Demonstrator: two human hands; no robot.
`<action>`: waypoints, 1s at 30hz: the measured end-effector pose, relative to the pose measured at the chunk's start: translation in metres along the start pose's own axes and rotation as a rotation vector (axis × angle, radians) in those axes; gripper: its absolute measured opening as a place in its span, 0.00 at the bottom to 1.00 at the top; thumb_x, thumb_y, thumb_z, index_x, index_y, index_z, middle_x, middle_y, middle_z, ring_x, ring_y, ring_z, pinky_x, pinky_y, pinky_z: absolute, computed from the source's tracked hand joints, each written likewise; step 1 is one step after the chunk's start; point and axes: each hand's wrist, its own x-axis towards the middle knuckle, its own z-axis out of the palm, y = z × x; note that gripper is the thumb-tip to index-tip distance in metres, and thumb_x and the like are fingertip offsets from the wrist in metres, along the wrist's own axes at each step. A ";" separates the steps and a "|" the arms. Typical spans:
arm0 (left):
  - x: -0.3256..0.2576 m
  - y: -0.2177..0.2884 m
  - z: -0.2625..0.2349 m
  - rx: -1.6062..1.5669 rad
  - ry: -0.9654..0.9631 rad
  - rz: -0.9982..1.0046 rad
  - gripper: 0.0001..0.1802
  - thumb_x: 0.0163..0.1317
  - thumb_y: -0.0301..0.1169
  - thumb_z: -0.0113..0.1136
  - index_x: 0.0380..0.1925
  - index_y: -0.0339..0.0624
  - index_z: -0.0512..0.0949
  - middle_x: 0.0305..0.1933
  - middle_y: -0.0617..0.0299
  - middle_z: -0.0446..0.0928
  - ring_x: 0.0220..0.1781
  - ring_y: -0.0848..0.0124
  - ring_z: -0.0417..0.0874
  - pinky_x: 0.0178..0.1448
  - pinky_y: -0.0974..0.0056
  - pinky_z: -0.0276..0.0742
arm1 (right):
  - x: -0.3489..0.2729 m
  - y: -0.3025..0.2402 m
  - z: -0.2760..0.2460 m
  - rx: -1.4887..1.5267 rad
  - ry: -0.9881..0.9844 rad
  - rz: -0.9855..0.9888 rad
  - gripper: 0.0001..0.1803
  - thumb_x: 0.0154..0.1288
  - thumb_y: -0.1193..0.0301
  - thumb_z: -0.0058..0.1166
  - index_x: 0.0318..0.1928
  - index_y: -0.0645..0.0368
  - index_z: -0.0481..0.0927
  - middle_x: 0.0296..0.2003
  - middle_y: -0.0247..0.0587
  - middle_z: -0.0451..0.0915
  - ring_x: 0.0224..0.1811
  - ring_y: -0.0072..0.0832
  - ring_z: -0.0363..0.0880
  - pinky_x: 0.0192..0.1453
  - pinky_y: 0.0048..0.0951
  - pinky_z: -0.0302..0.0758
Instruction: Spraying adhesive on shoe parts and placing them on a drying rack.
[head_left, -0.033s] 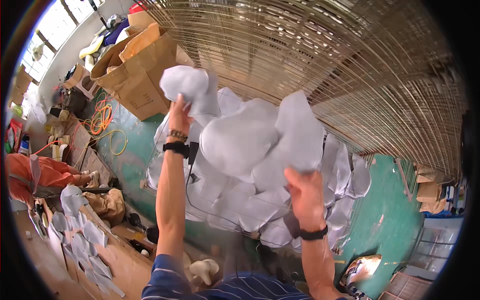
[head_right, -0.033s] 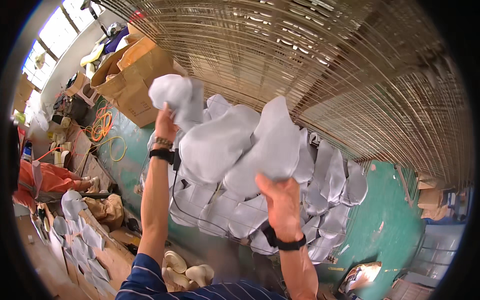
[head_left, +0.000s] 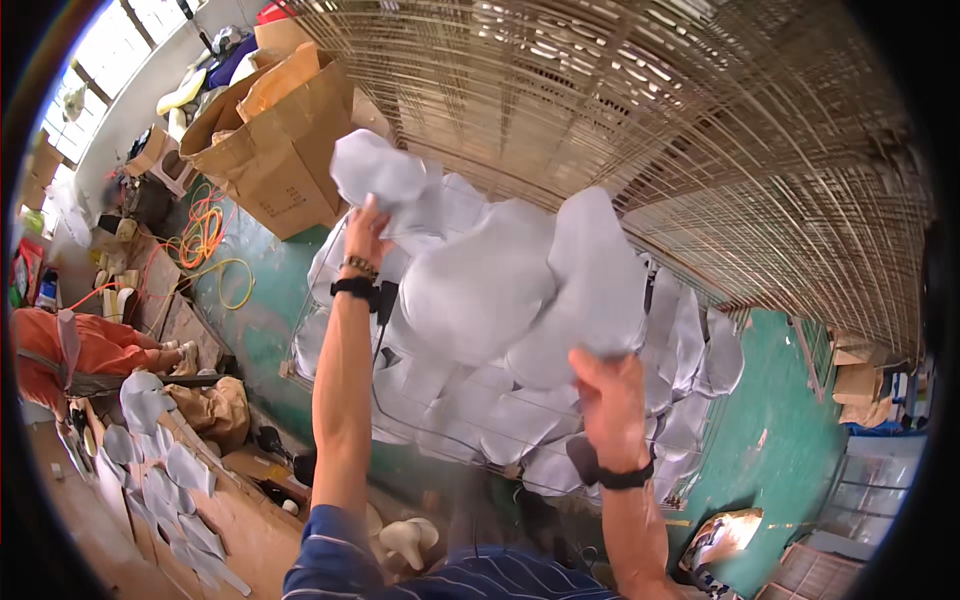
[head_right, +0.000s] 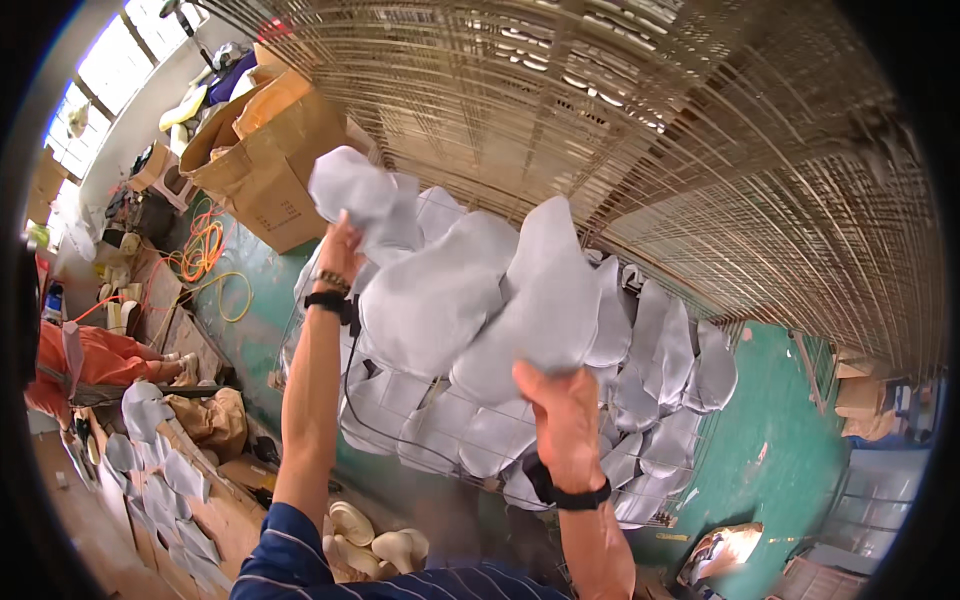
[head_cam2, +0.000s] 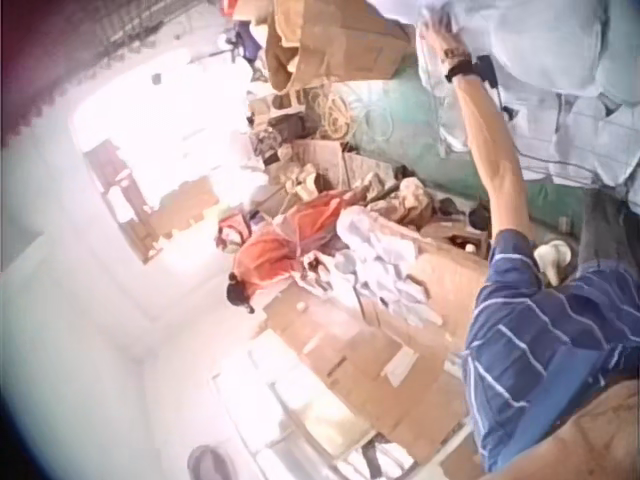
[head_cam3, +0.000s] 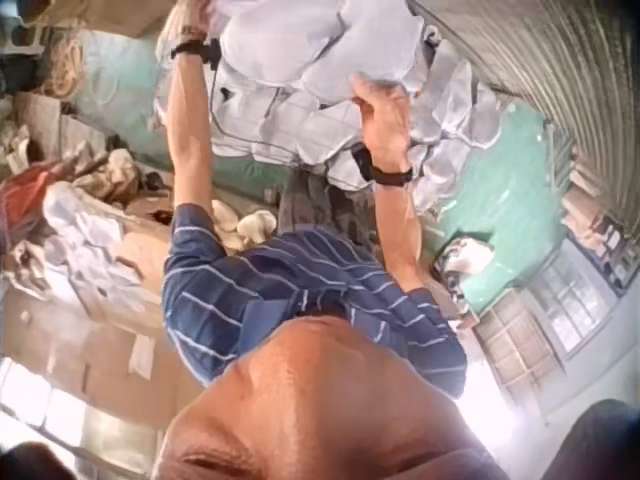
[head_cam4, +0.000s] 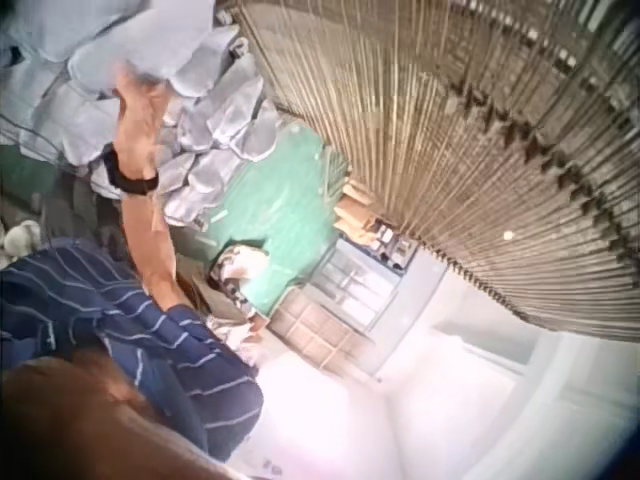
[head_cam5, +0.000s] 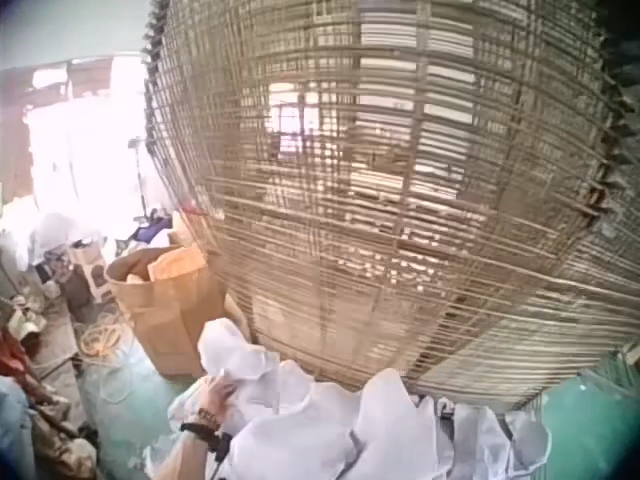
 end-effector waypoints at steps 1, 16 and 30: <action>0.018 -0.020 -0.015 0.168 0.058 -0.107 0.38 0.59 0.55 0.68 0.61 0.43 0.70 0.57 0.61 0.75 0.62 0.66 0.75 0.38 0.52 0.81 | -0.004 0.012 -0.004 -0.024 0.044 0.059 0.14 0.58 0.77 0.64 0.46 0.63 0.82 0.38 0.34 0.84 0.36 0.23 0.82 0.40 0.26 0.76; 0.026 -0.071 -0.058 0.739 0.456 -0.197 0.38 0.45 0.57 0.75 0.50 0.41 0.84 0.45 0.53 0.84 0.47 0.54 0.83 0.42 0.52 0.85 | -0.084 0.071 -0.061 -0.059 0.181 0.249 0.16 0.60 0.81 0.62 0.49 0.64 0.81 0.44 0.38 0.85 0.45 0.26 0.83 0.52 0.28 0.77; 0.022 -0.087 -0.010 1.060 0.817 0.267 0.45 0.41 0.55 0.78 0.52 0.36 0.73 0.55 0.47 0.70 0.58 0.50 0.76 0.55 0.48 0.78 | -0.101 0.071 -0.067 -0.068 0.254 0.225 0.08 0.61 0.78 0.65 0.41 0.62 0.86 0.36 0.32 0.86 0.38 0.18 0.80 0.47 0.23 0.75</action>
